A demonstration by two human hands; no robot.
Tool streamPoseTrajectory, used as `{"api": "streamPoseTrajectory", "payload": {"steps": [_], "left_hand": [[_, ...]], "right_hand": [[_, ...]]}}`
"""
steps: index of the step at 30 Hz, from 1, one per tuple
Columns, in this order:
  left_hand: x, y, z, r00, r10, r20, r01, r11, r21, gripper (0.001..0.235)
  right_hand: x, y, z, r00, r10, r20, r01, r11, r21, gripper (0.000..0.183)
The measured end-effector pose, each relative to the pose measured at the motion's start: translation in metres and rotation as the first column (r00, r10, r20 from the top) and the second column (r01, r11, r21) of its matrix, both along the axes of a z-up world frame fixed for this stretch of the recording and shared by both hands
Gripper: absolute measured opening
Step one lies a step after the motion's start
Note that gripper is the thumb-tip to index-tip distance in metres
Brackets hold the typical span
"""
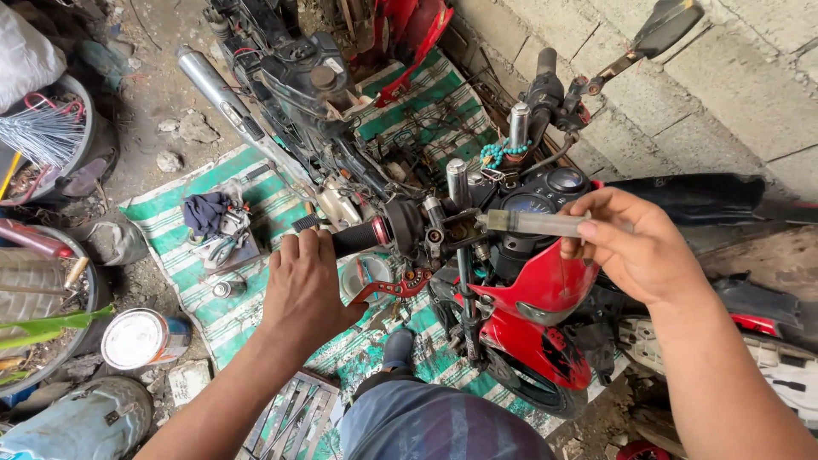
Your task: The person selects a syringe from a blue toolbox and uses it to inject fluid into the handlebar area of a red motorcycle. They then retrieve a white bottle, fill the syringe with liquid from it, and place the bottle back on a shelf.
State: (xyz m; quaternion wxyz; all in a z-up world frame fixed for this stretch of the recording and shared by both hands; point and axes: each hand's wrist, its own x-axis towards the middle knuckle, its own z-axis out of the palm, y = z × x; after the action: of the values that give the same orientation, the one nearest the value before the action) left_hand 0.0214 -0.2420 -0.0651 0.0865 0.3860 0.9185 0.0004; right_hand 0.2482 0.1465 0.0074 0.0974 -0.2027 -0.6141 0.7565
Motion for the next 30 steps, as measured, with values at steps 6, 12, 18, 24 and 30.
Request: {"api": "streamPoseTrajectory", "payload": {"steps": [6,12,18,24,30], "left_hand": [[-0.005,-0.002,-0.002,0.997,-0.045,-0.056,0.046,0.999,0.018,0.115],[-0.009,-0.001,-0.01,0.996,-0.063,-0.056,0.068,0.993,0.094,0.09],[-0.005,0.0,-0.024,0.992,-0.045,-0.116,0.064,0.984,0.166,0.075],[-0.011,-0.002,-0.028,0.989,-0.054,-0.136,0.085,0.968,0.234,0.08],[-0.003,0.0,0.007,0.997,-0.074,-0.016,0.075,0.99,0.118,0.145]], "right_hand": [[-0.014,0.002,0.014,0.998,0.029,0.057,-0.034,0.995,0.095,0.023],[-0.027,0.001,0.023,0.98,0.015,0.198,-0.065,0.967,0.248,0.022],[-0.044,-0.012,0.058,0.929,0.011,0.37,-0.206,0.846,0.491,0.019],[-0.057,-0.025,0.082,0.858,-0.068,0.51,-0.314,0.716,0.624,0.014],[-0.074,-0.039,0.099,0.808,-0.138,0.572,-0.439,0.506,0.743,0.019]]}}
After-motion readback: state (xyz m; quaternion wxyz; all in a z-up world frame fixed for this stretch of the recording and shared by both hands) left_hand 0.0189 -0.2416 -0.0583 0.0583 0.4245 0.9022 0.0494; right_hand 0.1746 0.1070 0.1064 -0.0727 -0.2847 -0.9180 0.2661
